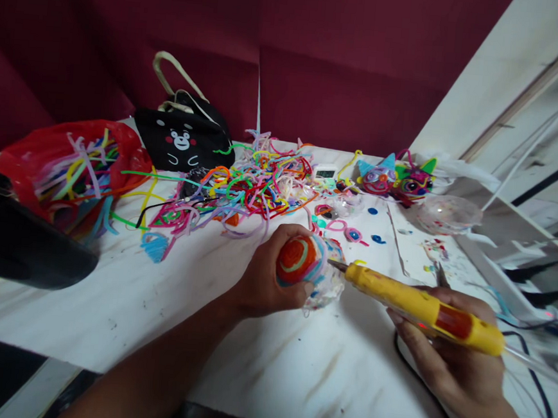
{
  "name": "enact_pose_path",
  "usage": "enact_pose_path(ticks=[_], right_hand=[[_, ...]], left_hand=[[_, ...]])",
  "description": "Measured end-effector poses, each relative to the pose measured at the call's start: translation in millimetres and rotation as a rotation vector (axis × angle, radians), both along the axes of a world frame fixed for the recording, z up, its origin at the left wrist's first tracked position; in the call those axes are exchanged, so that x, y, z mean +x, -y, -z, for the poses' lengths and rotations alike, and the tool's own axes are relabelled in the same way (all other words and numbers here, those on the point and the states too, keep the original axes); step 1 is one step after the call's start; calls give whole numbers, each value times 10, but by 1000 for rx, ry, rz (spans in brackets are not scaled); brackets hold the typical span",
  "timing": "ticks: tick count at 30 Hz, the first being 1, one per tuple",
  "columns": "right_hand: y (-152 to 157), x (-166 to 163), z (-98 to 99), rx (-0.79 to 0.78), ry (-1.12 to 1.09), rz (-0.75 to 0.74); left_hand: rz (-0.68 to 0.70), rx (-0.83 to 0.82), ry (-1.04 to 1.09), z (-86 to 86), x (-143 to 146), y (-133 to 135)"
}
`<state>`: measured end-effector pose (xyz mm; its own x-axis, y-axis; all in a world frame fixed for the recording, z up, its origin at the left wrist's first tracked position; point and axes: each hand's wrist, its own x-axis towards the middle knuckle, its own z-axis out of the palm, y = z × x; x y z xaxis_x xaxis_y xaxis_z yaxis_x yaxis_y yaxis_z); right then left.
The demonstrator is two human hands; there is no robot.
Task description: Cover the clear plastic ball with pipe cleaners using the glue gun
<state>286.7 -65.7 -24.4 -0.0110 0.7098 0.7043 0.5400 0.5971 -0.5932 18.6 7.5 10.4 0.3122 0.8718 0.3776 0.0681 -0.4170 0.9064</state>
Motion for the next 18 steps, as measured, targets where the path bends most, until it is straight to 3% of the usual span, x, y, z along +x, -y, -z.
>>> enact_pose_path(ticks=[13, 18], right_hand=[[38, -21, -19, 2, 51, 16], [62, -90, -100, -20, 4, -73]], left_hand=[[-1, 21, 5, 54, -18, -9], [-2, 11, -3, 43, -20, -24]])
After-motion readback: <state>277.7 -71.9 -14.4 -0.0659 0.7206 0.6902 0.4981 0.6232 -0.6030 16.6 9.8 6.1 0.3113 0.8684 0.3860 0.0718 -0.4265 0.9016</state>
